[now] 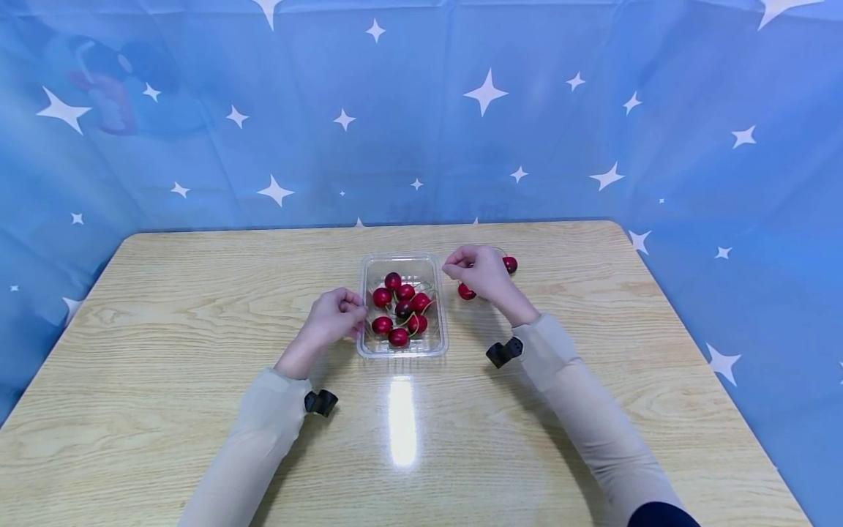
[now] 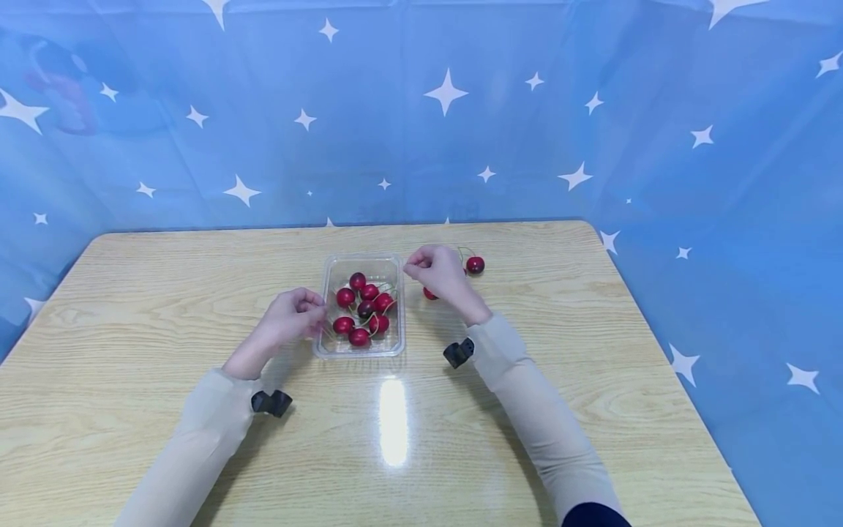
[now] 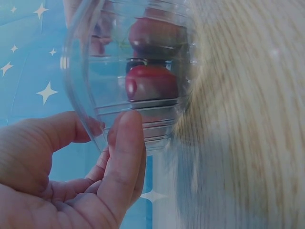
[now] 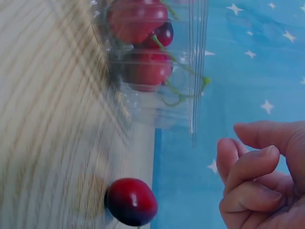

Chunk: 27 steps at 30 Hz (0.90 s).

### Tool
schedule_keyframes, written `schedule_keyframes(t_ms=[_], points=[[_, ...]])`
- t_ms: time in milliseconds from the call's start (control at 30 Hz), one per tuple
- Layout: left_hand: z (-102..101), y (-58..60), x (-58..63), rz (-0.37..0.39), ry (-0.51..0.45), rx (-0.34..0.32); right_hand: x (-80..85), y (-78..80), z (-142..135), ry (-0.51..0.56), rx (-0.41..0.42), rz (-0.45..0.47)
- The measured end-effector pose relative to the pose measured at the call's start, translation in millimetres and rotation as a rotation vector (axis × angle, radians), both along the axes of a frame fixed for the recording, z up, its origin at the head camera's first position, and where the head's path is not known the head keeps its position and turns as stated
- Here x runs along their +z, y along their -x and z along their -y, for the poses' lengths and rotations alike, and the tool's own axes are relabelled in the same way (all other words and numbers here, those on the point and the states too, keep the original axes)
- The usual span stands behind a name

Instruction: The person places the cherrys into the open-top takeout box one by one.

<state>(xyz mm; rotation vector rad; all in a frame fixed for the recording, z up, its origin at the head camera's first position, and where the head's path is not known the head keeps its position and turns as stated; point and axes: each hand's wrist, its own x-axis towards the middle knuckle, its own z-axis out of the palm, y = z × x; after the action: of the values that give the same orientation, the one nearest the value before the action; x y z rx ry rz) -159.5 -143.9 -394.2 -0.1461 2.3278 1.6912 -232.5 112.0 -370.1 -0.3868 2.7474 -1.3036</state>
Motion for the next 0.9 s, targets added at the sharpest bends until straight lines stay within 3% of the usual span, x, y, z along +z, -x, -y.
schedule_keyframes(t_ms=[900], points=[[0.5, 0.9, -0.8, 0.0, 0.009, -0.007, -5.0, 9.0, -24.6, 0.047, -0.077, 0.059]])
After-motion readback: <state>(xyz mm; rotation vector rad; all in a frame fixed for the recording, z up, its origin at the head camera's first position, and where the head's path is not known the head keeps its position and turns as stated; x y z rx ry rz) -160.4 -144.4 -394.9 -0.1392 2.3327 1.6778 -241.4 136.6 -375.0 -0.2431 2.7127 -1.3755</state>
